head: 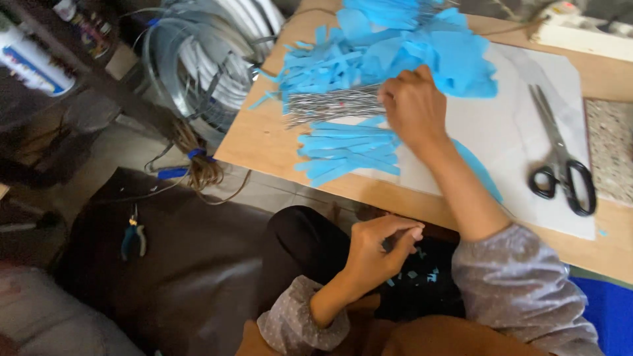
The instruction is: Making decorative paper leaves by cutting blue paper and attaching wire stems with hot glue.
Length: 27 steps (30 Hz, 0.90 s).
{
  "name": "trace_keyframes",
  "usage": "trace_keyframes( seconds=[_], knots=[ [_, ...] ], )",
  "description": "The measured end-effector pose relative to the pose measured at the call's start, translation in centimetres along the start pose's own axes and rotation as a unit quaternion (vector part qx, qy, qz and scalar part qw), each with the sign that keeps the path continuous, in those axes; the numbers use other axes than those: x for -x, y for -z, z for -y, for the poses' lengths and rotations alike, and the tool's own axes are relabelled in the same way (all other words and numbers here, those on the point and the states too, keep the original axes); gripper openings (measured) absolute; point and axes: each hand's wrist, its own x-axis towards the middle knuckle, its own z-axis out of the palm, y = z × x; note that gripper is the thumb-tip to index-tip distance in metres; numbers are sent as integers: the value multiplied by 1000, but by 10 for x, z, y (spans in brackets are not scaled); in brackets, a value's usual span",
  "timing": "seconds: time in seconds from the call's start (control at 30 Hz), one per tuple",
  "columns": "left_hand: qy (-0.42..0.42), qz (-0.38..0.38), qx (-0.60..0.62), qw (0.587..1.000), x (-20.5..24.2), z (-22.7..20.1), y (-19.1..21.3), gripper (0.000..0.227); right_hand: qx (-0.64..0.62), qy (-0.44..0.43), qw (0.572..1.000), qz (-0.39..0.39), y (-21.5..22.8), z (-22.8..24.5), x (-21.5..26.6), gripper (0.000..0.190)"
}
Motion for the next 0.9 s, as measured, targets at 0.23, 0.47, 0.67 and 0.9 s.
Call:
trace_keyframes(
  seconds=[0.23,0.47,0.67,0.9],
  knots=[
    [1,-41,-21,999,6,4,33,12,-211,4,956,204,6,29,10,14],
    [8,-46,-25,999,13,7,39,12,-137,73,962,225,-7,46,23,17],
    [3,-66,-20,998,11,1,41,12,-249,-29,961,119,-2,54,22,11],
    [-63,-97,-104,988,-11,-8,41,6,-317,-147,930,112,59,7,30,13]
  ],
)
